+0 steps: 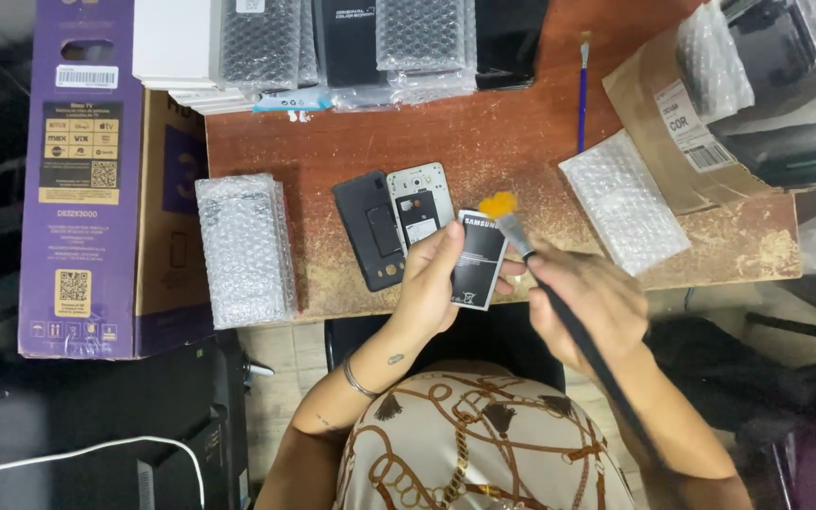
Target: Cleaning a phone frame with a brush and assembling the phone by inserting the battery and back cover.
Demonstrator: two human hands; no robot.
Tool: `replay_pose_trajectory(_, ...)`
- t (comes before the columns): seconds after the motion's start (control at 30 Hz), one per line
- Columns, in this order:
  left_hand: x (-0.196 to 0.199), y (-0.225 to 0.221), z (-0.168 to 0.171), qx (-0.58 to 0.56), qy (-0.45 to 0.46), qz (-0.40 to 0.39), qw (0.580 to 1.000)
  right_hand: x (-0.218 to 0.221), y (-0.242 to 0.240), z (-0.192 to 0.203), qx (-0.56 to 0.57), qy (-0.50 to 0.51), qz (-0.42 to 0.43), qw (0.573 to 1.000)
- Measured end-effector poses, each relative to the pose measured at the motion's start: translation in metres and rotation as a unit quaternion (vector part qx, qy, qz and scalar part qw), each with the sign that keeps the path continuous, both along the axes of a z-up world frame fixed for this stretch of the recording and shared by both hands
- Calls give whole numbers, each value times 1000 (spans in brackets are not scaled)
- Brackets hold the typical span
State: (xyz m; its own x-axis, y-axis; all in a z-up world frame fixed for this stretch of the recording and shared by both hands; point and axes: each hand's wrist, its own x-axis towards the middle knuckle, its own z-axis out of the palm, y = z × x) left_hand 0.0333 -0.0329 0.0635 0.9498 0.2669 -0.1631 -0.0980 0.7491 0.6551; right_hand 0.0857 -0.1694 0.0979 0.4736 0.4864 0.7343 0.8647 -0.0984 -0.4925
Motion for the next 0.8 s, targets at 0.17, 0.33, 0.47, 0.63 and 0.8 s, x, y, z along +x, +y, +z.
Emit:
replay_pose_trajectory(0.17, 3, 5, -74, 47, 3, 75, 996, -7, -8, -7, -14, -22, -11, 1000)
replay_pose_trajectory(0.33, 7, 4, -39, 40, -56, 15, 998, -13, -16, -8, 13, 81, -9, 997)
replay_pose_trajectory(0.47, 6, -1, -32, 32, -160, -152, 975, -13, -13, -18, 33, 123, 38, 991)
replay_pose_trajectory(0.63, 10, 5, -64, -186, -182, -203, 944, -8, -17, -29, 139, 118, 13, 983)
replay_pose_trajectory(0.8, 11, 6, -51, -209, -141, -228, 941, -9, 0, -9, 38, 130, -20, 991)
